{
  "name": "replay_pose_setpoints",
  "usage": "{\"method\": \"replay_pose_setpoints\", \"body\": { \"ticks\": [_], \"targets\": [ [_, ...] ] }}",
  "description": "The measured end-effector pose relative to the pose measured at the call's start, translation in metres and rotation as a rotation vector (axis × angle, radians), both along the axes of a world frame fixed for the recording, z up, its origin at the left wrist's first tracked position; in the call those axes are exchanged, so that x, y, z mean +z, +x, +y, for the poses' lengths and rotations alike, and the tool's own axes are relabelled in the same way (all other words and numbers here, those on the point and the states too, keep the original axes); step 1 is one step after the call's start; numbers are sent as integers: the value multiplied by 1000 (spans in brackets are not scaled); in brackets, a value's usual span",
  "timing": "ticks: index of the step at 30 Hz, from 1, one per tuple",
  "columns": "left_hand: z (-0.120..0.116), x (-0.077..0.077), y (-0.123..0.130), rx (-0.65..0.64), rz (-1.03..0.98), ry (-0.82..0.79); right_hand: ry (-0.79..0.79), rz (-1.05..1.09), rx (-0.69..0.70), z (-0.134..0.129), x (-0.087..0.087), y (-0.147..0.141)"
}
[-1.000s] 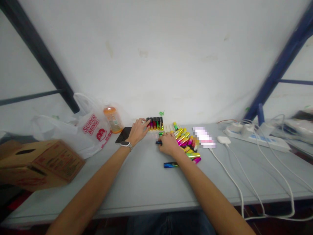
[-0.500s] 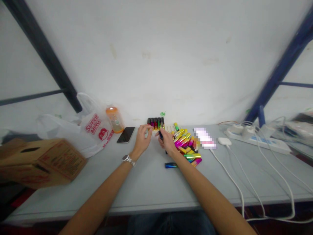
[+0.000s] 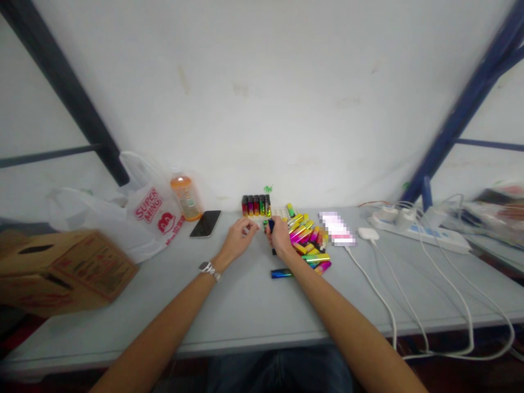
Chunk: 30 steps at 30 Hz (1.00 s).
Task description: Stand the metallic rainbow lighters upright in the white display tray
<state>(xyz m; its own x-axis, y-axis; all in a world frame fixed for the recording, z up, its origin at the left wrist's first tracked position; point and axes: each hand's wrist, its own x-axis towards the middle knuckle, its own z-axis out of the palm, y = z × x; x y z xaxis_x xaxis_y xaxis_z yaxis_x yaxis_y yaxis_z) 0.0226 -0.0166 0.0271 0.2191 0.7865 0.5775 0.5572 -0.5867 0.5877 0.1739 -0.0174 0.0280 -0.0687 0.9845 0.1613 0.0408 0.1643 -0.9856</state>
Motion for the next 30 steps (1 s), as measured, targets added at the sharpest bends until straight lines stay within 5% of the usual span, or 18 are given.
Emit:
{"method": "replay_pose_setpoints", "body": {
  "ticks": [5, 11, 16, 23, 30],
  "targets": [
    [-5, -2, 1, -179, 132, -57, -119, 212, -36, 1, 3, 2],
    [-15, -11, 13, -365, 154, -158, 136, 153, -43, 11, 5, 15],
    [-18, -17, 20, -360, 182, -157, 400, -184, -161, 31, 15, 28],
    [-19, -16, 21, -336, 241, -135, 521, -413, -64, 66, 30, 23],
    [-17, -13, 18, -316, 336, -97, 528, -550, -5, 88, 28, 17]
  ]
}}
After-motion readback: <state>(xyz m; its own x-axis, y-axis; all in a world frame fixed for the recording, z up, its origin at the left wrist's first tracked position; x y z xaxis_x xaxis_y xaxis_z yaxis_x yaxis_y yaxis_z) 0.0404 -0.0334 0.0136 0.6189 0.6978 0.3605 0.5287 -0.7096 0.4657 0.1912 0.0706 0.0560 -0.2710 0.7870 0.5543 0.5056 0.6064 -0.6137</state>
